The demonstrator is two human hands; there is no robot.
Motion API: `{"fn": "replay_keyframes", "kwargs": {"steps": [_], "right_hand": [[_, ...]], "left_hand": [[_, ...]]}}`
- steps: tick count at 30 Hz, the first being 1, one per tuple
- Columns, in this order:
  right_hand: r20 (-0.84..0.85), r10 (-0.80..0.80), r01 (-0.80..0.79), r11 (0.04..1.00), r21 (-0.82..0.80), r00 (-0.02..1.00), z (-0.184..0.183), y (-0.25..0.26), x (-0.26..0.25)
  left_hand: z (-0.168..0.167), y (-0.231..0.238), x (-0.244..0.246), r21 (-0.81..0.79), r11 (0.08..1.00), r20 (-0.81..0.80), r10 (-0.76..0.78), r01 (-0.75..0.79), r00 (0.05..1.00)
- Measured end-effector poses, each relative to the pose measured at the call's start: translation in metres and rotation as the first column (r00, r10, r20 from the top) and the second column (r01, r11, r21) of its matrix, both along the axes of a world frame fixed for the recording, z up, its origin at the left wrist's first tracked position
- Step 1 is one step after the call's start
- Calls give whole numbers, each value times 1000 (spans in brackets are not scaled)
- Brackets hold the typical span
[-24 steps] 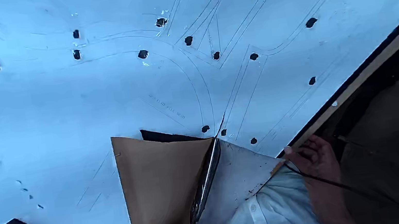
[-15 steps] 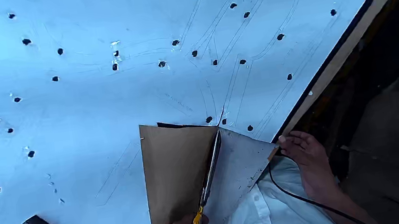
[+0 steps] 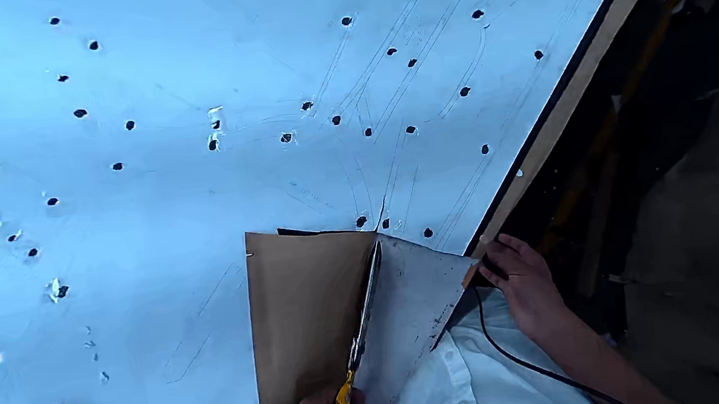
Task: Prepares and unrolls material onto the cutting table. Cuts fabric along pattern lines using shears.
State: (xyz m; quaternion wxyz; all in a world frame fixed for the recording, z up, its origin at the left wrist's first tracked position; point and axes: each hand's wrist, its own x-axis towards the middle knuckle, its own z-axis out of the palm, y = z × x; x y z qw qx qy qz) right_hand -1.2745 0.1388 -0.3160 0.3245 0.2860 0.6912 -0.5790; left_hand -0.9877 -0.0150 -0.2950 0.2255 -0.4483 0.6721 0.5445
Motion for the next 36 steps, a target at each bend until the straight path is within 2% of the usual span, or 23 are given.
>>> {"fn": "replay_keyframes", "kwargs": {"steps": [4, 8, 13, 18, 26, 30, 36], "right_hand": [[84, -11, 12, 1000, -10, 996, -20, 6, -8], [60, 8, -8, 1000, -11, 998, -27, 20, -15], [-21, 7, -10, 991, -135, 1000, -7, 29, -16], [-64, -4, -11, 972, -233, 998, 3, 34, -17], [29, 25, -20, 988, -151, 999, -24, 40, -22], [50, 38, -31, 990, -140, 998, -27, 41, -24], [62, 55, -45, 988, -151, 997, -28, 45, -24]], "left_hand": [[4, 4, -2, -4, 1000, 27, 13, -13, 1000], [7, 1, -2, 3, 999, 61, -45, 45, 997], [7, -4, -8, -11, 995, 90, -98, 99, 991], [1, -10, -15, -2, 997, 33, -75, 76, 997], [-6, -28, -21, 115, 993, -31, 4, 0, 1000], [-2, -39, -13, 236, 971, -56, 39, -25, 998], [0, -45, -10, 300, 952, -45, 75, -59, 996]]}}
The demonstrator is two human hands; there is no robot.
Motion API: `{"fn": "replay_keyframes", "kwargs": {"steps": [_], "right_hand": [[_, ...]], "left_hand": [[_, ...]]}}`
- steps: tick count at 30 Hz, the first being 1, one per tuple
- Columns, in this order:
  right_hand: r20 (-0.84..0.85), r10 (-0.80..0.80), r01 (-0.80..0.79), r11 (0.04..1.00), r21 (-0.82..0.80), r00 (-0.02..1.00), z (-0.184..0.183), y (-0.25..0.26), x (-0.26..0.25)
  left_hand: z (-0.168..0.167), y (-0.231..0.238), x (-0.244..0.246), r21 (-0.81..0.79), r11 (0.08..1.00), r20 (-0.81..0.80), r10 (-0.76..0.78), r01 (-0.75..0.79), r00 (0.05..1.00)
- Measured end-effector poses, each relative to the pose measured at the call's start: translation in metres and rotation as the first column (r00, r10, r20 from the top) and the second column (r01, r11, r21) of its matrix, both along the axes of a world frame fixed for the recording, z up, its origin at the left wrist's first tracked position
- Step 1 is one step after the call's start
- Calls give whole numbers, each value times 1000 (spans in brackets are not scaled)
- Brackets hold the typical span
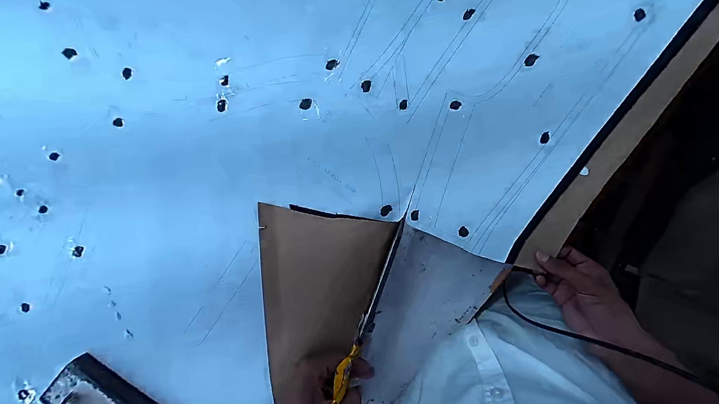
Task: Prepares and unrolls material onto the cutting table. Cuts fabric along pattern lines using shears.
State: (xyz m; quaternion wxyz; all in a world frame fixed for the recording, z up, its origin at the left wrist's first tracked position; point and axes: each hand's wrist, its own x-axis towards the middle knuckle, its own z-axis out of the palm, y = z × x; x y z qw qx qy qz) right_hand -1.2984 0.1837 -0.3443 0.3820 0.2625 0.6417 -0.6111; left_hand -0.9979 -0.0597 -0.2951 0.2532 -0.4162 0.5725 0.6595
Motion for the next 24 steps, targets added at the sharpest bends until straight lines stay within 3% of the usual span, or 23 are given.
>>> {"fn": "replay_keyframes", "kwargs": {"steps": [10, 19, 24], "right_hand": [[-12, 42, -42, 998, 39, 999, -3, 1, -4], [-35, 93, -91, 994, 61, 995, -7, 1, -8], [-36, 109, -106, 991, 87, 993, -6, -1, -9]], "left_hand": [[-4, -3, -15, -15, 1000, 4, 3, -3, 1000], [-5, -1, -62, -168, 982, 63, -75, 85, 995], [-7, 6, -65, -284, 952, 113, -85, 114, 990]]}}
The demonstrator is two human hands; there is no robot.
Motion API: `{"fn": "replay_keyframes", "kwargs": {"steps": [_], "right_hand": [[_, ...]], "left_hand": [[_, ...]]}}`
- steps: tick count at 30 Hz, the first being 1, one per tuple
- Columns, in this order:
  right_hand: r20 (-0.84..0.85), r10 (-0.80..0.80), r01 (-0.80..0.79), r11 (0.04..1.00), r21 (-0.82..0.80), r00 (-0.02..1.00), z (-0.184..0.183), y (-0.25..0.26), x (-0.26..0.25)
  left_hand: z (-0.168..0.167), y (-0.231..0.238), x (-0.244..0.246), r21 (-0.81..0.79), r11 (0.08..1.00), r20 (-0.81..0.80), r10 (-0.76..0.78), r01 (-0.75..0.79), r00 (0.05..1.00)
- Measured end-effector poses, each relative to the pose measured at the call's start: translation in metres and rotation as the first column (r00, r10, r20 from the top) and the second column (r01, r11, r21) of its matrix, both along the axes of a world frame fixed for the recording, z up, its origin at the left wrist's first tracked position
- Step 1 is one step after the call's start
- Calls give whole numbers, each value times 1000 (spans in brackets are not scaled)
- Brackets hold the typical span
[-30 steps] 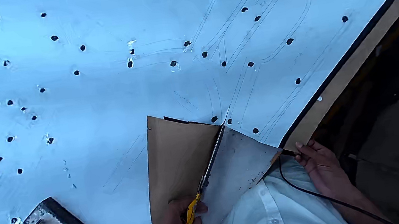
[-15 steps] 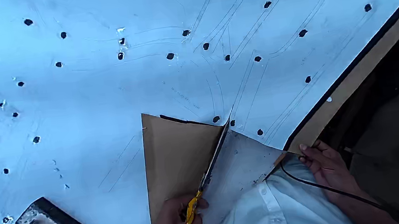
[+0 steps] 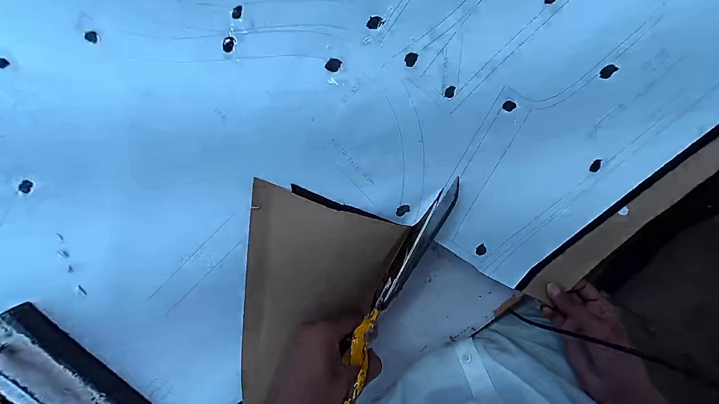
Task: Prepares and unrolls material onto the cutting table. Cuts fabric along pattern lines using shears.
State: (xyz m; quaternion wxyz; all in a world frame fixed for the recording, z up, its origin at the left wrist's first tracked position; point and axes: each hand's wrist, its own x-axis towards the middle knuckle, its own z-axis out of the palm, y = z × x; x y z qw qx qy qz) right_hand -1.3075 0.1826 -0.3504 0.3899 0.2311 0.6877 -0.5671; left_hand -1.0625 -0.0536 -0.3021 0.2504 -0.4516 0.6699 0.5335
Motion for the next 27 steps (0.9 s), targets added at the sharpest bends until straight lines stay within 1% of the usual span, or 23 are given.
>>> {"fn": "replay_keyframes", "kwargs": {"steps": [2, 8, 15, 22, 23, 24, 25, 26, 27], "right_hand": [[10, 7, -7, 1000, 12, 1000, 2, 0, 0], [24, 18, -17, 1000, -18, 1000, 2, 1, -1], [25, 13, -12, 999, -30, 1000, 1, 3, -2], [30, 26, -24, 999, -47, 999, 1, 4, -1], [4, 40, -40, 999, -18, 999, 0, 5, -1], [-63, 78, -76, 996, 38, 995, 0, 7, 0], [-173, 141, -121, 985, 121, 975, 1, 10, 2], [-323, 223, -158, 964, 214, 920, 2, 11, 3], [-499, 321, -196, 937, 288, 805, 3, 12, 2]], "left_hand": [[-1, 3, 2, -13, 1000, 2, 4, -4, 1000], [-6, 6, 4, 19, 999, 13, 48, -48, 999], [-7, 3, 5, 31, 999, 34, 36, -37, 999], [-5, 9, 2, -74, 997, 54, -20, 24, 998], [-5, 10, 2, -80, 996, 61, -23, 28, 998], [-3, 11, 1, -83, 996, 67, -26, 31, 997], [-2, 12, 0, -86, 996, 77, -30, 36, 997], [0, 13, -2, -93, 995, 94, -35, 44, 995], [3, 14, -4, -99, 994, 113, -44, 56, 993]]}}
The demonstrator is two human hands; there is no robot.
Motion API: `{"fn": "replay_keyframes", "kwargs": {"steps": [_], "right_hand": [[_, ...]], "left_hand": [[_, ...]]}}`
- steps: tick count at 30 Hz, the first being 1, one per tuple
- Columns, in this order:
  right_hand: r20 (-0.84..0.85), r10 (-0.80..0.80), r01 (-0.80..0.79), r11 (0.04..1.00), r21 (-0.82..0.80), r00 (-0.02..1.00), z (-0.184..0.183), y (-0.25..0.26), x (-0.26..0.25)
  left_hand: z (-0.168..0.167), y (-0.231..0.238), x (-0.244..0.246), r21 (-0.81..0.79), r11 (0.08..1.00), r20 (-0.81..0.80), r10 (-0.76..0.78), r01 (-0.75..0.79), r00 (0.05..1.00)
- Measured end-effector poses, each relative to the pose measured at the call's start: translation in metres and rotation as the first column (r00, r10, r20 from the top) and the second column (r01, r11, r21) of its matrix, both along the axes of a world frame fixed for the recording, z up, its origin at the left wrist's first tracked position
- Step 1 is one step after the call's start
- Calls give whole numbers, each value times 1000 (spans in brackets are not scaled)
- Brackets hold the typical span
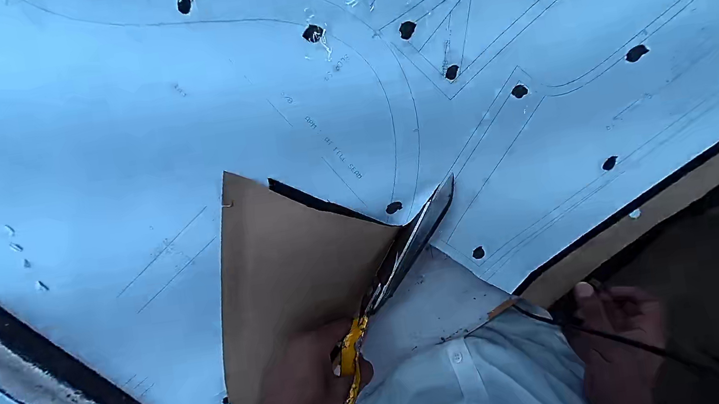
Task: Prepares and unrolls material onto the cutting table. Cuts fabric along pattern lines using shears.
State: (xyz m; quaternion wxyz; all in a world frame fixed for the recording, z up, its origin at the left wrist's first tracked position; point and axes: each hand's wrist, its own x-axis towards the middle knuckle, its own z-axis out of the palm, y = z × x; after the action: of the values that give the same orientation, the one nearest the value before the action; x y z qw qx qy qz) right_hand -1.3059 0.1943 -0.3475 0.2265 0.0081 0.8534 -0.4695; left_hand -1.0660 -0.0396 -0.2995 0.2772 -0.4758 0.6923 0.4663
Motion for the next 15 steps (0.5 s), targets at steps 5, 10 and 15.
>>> {"fn": "replay_keyframes", "kwargs": {"steps": [5, 10, 15], "right_hand": [[-575, 556, -488, 824, 288, 600, -12, -40, -31], [-459, 747, -551, 665, 504, 481, -38, -71, -37], [-410, 791, -506, 608, 612, 454, -50, -73, -38]], "left_hand": [[5, 8, -3, -134, 990, 31, -39, 43, 999], [4, 7, -4, -142, 989, 35, -37, 41, 999], [0, 6, -1, -143, 989, 14, -39, 40, 999]]}}
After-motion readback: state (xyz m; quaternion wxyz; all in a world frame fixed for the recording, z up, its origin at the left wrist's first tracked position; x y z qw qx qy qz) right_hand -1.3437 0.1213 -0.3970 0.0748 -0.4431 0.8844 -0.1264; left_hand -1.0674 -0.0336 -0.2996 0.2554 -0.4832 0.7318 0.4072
